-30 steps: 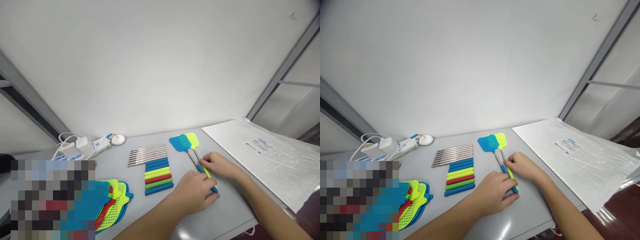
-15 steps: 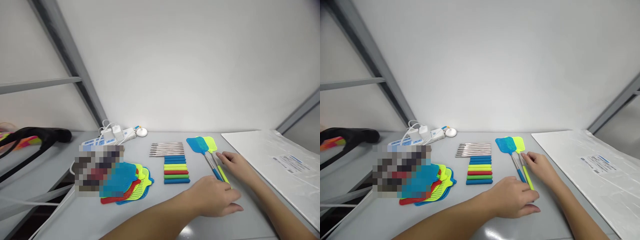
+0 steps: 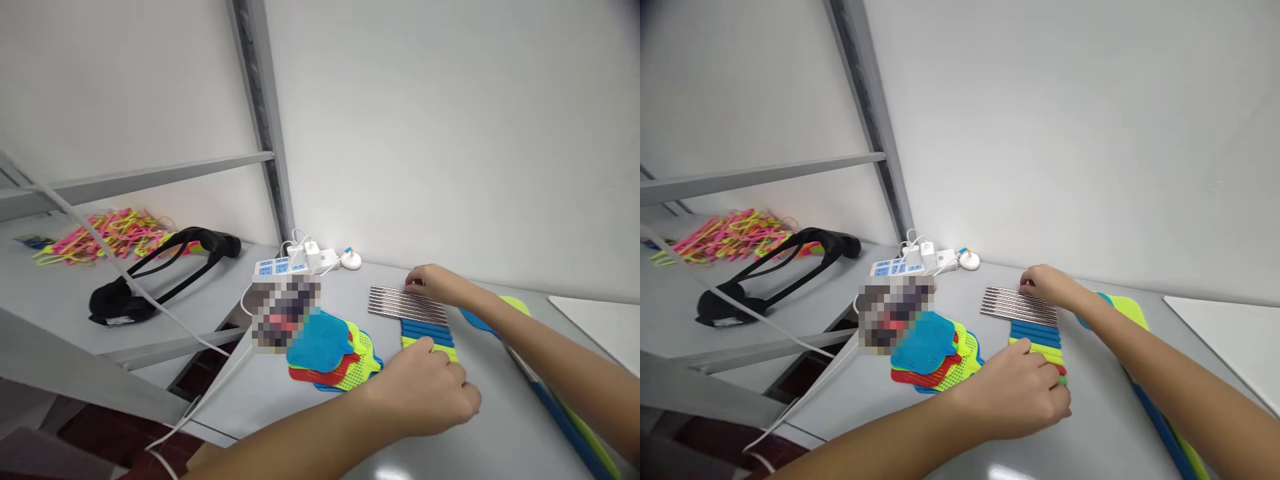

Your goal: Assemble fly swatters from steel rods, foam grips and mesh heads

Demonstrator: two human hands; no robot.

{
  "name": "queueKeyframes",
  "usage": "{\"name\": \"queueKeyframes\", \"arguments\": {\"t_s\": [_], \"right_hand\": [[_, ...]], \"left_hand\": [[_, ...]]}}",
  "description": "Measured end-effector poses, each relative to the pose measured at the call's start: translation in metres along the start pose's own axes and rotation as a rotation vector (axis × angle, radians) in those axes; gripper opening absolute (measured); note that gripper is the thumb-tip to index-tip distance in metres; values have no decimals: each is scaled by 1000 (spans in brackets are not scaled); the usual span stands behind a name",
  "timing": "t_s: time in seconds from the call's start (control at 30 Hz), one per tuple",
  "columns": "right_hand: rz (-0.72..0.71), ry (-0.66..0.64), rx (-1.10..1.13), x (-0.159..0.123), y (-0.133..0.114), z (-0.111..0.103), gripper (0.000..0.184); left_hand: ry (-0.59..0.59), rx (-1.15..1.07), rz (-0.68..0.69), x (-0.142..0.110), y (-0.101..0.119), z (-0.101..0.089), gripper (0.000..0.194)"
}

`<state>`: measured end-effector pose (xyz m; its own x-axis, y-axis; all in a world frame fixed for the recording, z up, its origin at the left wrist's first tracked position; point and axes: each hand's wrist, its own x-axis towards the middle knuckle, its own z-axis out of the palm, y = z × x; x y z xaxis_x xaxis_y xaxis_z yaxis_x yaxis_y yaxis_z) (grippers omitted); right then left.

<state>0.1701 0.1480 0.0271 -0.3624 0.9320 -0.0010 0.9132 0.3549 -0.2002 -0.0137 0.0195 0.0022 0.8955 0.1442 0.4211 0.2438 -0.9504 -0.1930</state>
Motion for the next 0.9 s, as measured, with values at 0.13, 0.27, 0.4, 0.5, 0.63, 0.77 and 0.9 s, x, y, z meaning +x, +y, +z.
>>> {"name": "queueKeyframes", "arguments": {"t_s": [0.13,0.27,0.4,0.5,0.63,0.77,0.9], "right_hand": [[-78,-82,-2,23,2,10,21],[-124,-66,-48,27,0,17,19],[-156,97,-133,22,-2,9,9],[-106,302,-192,-4,0,-13,6],[95,742,-87,-78,3,-35,10],[174,1146,116,-143,10,-16,12],[9,1364,427,-165,24,16,14]], "left_hand": [[13,-91,-110,-4,-10,4,24],[21,-145,-89,-7,0,13,25],[22,-145,-91,-7,6,15,21],[2,-145,-116,-6,0,14,22],[-49,-151,-154,-5,-12,5,29],[-112,-171,-159,-4,-16,-2,32],[-140,-266,-149,0,-10,-1,31]]}}
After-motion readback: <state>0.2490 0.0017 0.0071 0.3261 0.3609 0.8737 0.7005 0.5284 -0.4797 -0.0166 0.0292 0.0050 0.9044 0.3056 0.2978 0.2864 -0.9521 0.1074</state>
